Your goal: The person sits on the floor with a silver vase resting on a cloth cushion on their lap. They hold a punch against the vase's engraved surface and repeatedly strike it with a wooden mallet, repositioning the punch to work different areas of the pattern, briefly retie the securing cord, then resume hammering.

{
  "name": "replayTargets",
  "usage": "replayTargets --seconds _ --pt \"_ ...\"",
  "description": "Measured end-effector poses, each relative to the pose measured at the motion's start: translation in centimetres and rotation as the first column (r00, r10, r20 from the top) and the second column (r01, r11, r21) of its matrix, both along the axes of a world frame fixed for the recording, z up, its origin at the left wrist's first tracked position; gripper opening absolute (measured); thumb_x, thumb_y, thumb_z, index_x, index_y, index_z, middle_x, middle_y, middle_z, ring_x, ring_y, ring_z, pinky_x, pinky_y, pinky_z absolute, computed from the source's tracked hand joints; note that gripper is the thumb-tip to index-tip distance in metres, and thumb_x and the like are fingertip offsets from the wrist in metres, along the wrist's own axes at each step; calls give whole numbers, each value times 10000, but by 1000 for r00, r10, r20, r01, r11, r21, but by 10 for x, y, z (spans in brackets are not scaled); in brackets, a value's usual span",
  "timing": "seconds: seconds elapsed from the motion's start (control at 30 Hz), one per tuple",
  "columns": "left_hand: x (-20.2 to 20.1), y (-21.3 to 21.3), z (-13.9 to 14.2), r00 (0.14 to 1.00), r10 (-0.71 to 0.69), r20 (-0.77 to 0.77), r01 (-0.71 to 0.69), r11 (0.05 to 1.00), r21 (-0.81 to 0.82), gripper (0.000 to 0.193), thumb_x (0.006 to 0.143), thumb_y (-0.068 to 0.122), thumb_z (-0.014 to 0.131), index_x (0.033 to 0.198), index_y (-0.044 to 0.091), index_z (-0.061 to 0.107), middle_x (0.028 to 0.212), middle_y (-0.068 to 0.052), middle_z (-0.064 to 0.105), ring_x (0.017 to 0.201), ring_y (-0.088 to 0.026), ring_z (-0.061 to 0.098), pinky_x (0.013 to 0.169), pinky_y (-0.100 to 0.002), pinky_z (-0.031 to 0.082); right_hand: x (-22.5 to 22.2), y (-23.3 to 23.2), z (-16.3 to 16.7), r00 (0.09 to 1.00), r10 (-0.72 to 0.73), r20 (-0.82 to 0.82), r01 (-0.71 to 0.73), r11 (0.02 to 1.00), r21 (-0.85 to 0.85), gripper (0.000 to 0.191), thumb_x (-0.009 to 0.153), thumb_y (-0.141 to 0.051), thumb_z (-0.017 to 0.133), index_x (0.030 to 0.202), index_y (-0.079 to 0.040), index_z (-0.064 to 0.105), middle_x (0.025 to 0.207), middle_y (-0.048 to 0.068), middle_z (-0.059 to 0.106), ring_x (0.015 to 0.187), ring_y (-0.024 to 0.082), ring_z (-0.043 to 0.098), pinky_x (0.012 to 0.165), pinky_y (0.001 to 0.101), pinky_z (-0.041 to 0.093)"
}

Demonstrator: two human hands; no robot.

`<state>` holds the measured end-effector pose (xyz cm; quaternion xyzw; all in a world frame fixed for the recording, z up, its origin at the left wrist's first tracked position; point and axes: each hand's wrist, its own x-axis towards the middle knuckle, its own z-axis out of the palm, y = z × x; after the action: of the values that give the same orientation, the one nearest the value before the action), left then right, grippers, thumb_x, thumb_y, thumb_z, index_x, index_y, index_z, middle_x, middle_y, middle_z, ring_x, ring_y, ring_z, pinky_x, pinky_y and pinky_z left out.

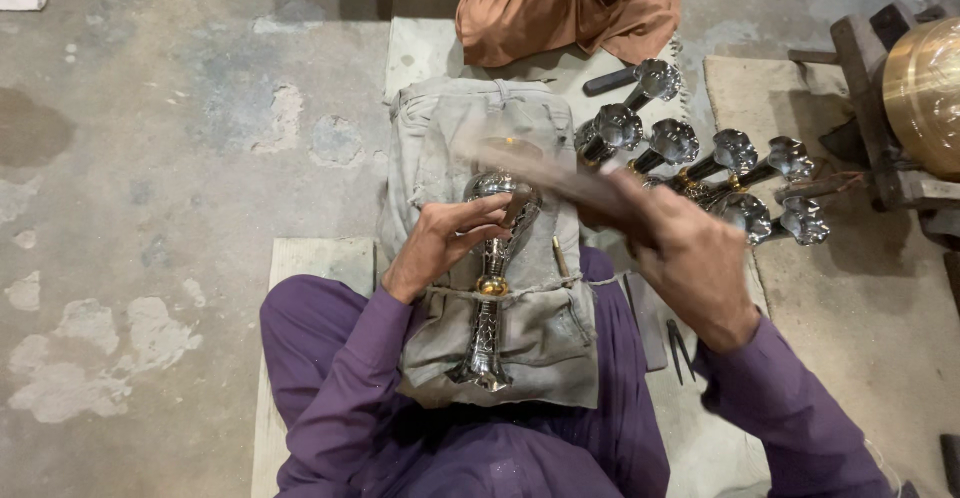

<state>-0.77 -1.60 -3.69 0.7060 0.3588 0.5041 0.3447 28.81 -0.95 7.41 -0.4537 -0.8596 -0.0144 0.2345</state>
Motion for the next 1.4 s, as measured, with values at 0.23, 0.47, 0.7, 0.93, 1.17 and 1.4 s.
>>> replayTargets --seconds 0.23,0.47,0.7,0.93,1.17,1.4 --pt "0 1 3 1000 1 -16 -1 1000 9 487 916 6 730 1387 81 629 1188 -115 770 1018 -185 790 842 -312 650 -10 -6 3 973 -134 189 141 990 -28 638 955 -221 744 1534 -275 482 961 51 742 654 171 700 556 333 602" --pt "1 2 3 1000 9 -5 -8 996 86 505 913 18 744 1396 100 623 1243 -108 747 1033 -197 785 873 -320 647 -8 -4 2 989 -52 141 52 999 8 625 925 -130 749 1508 -210 536 960 56 751 694 162 704 590 327 601" --pt "3 3 -9 1000 13 -4 -13 997 75 505 910 33 728 1398 114 622 1239 -107 748 1014 -200 790 856 -321 652 -14 -4 -2 994 26 -103 -28 999 -17 637 927 -112 686 1521 -188 469 1032 77 675 743 195 674 635 337 595" --pt "9 3 -21 992 120 34 -121 992 29 475 928 64 760 1382 95 622 1082 -109 792 974 -190 798 831 -309 661 -11 15 11 980 -3 200 -3 1000 30 789 747 -58 735 1496 -198 530 1029 91 652 793 218 663 630 349 592" --pt "9 1 -20 993 91 70 -93 995 29 478 941 40 734 1402 64 610 1123 -130 778 1021 -198 786 864 -301 658 -16 24 19 974 -36 222 14 995 99 591 925 -136 725 1477 -249 550 1065 71 663 809 208 662 587 341 576" --pt "8 -4 -17 993 112 46 -114 993 26 457 955 20 736 1388 68 600 1139 -137 771 1049 -208 785 857 -298 665 -15 25 31 941 62 332 -101 990 101 550 994 -194 693 1507 -298 524 952 11 716 675 157 669 577 324 565"
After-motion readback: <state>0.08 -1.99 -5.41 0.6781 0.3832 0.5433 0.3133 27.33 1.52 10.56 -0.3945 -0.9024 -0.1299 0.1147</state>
